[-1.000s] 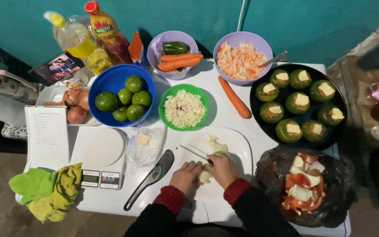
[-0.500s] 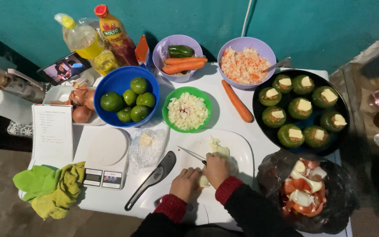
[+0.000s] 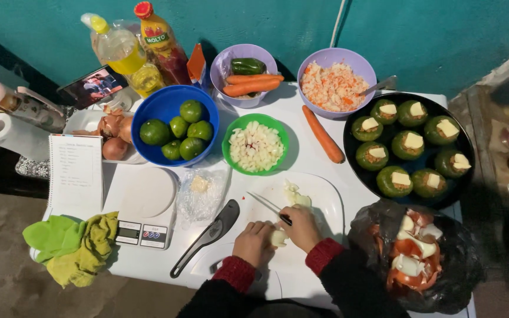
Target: Peel and chop an onion on a plate as part of meal preparation.
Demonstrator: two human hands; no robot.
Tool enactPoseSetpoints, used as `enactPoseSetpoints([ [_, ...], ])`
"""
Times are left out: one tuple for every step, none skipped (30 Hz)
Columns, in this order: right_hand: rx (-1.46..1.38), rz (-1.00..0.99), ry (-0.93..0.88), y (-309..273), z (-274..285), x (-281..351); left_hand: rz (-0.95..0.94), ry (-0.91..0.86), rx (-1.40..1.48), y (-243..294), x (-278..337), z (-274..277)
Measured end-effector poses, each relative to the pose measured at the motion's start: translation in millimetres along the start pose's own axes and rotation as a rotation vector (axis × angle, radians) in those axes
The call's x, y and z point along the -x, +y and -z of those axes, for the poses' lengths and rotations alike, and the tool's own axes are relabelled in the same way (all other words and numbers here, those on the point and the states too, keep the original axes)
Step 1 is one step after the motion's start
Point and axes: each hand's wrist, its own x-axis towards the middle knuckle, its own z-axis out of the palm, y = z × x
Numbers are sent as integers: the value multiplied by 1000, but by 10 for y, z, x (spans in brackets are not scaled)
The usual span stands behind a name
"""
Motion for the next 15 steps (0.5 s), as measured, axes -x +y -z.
enactPoseSetpoints([
  [0, -1, 2, 10, 4, -3, -2, -1, 0, -37, 8, -37],
  [-60, -21, 18, 22, 12, 0, -18, 12, -10, -72, 17, -76],
  [-119, -40, 33, 33, 19, 1, -34, 25, -19, -106, 26, -115],
  [-120, -41, 33, 31, 22, 0, -34, 24, -19, -100, 36, -114],
  [-160, -146, -31, 27, 24, 0, -54, 56, -13, -94, 47, -112],
  [-199, -251, -97, 26, 27, -4, -73, 89, -7, -90, 55, -112],
  [-199, -251, -96, -5, 33, 7, -73, 89, -6, -60, 56, -89],
  [-135, -251, -112, -39, 39, 10, -43, 70, -4, -31, 55, -63],
  [-71, -251, -126, -74, 43, 14, -13, 51, -2, -3, 55, -36],
  [-71, -248, -129, -80, 26, 29, -11, 53, -3, 37, 38, 18],
  [-61, -262, -123, -85, 7, 44, -76, 72, 17, 76, 23, 71],
  [-52, -279, -118, -92, -15, 76, -141, 89, 38, 119, 21, 122],
  [-52, -279, -122, -30, -69, 97, -137, 89, 39, 102, 21, 104],
  [-51, -229, -67, 35, -122, 111, -185, 75, 65, 83, 12, 88],
  [-50, -178, -13, 99, -172, 125, -232, 61, 92, 66, 1, 72],
])
